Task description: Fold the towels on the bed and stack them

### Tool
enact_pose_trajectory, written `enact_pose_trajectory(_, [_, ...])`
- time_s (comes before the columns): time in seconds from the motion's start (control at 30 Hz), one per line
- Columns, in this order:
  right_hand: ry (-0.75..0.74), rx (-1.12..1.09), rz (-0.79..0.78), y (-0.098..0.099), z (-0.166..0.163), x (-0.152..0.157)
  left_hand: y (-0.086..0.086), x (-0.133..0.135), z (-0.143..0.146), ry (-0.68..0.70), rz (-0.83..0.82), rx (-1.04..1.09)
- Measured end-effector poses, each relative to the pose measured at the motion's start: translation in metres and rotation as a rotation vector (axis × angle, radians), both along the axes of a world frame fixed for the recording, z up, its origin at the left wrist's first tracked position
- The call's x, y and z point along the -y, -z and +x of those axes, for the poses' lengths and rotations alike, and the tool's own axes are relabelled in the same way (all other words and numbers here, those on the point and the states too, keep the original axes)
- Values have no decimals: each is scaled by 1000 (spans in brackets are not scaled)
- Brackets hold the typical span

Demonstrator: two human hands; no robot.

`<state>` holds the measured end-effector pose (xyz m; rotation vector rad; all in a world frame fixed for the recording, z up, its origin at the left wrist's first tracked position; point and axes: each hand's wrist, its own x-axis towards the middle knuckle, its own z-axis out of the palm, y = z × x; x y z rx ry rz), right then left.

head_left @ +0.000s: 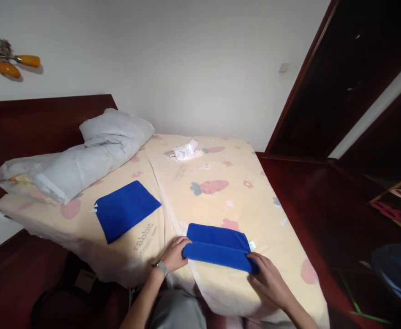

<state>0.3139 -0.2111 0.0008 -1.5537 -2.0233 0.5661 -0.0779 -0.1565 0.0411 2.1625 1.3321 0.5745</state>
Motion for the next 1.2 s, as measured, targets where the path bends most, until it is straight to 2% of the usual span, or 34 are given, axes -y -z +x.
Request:
enact_pose_trajectory(0.1, [100, -81, -63, 4, 1, -2, 5, -7, -2, 12, -42, 15])
enact_pose_trajectory(0.2, [209, -206, -152, 8, 3, -11, 9, -15, -5, -45, -74, 26])
enact_pose_trajectory(0.33, [208, -307, -261, 10, 7, -32, 8, -34, -3, -106, -132, 49])
enact_pose_trajectory(0.4, [207, -321, -263, 11, 7, -47, 7, -49, 2, -139, -139, 25])
enact_pose_trajectory(0.53, [461, -284, -122, 7, 4, -74, 5, -77, 13, -439, 23, -164])
enact_pose_trajectory(0.6, [536, -309, -162, 4, 2, -83, 5, -88, 19, -542, 71, -209])
enact_pose_trajectory(0.77, [435, -317, -377, -2, -1, -103, 8, -102, 28, -434, -154, -46])
enact_pose_trajectory(0.9, [392, -196, -417, -3, -3, -113, 16, -107, 30, -347, -360, 8])
enact_pose_trajectory(0.97, [348, -177, -458, -5, -5, -114, 19, -108, 28, -359, -438, 28])
enact_pose_trajectory(1.07, [303, -242, -467, -7, -7, -109, 23, -110, 24, -378, -456, 96])
enact_pose_trajectory(1.2, [313, -409, -376, -3, -11, -99, 35, -111, 21, -361, -398, 258])
